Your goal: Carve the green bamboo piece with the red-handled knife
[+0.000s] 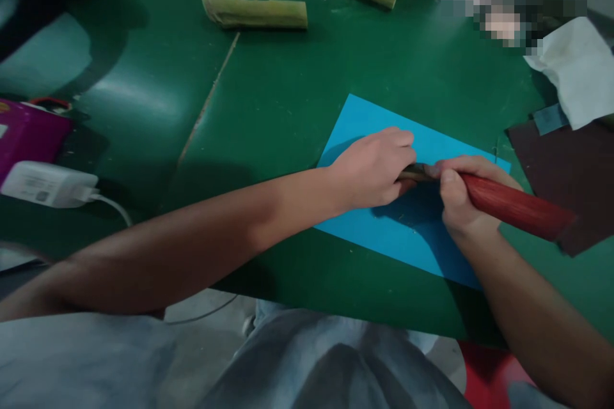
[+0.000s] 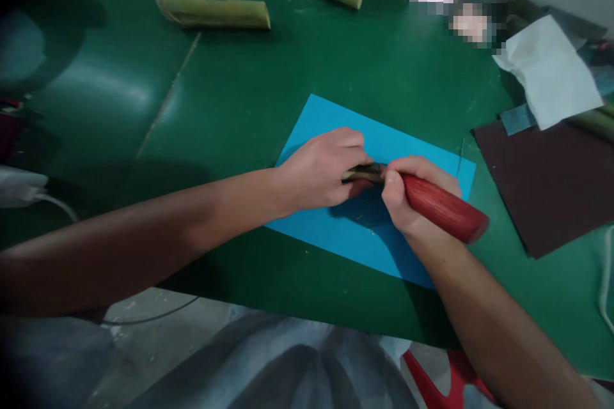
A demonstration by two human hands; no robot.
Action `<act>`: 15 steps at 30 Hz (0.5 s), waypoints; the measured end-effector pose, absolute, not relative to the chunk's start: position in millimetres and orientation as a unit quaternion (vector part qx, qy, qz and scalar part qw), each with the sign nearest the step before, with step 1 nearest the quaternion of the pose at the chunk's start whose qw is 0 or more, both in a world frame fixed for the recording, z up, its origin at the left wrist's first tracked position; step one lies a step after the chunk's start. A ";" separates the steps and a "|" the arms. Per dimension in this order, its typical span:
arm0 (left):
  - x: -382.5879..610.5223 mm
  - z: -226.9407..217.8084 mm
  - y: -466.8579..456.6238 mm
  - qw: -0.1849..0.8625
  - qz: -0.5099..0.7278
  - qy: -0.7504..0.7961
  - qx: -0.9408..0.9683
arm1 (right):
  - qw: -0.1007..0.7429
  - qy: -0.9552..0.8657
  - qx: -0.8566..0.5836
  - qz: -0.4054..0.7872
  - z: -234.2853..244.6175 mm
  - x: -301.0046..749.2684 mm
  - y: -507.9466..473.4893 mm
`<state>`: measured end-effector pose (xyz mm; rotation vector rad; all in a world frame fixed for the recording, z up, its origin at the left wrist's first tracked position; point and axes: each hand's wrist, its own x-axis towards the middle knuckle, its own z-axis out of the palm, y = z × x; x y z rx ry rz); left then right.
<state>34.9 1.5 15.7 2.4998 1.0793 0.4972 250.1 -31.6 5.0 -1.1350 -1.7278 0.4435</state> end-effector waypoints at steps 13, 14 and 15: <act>37.1 22.9 -1.0 0.192 0.153 0.395 0.885 | 0.443 -0.790 -0.408 0.116 15.3 252.4 -28.5; 37.6 24.3 -0.9 0.195 0.149 0.394 0.886 | 0.433 -0.807 -0.390 0.099 17.7 251.2 -27.2; 37.9 25.5 -0.8 0.198 0.145 0.393 0.886 | 0.421 -0.820 -0.376 0.089 20.1 250.0 -25.8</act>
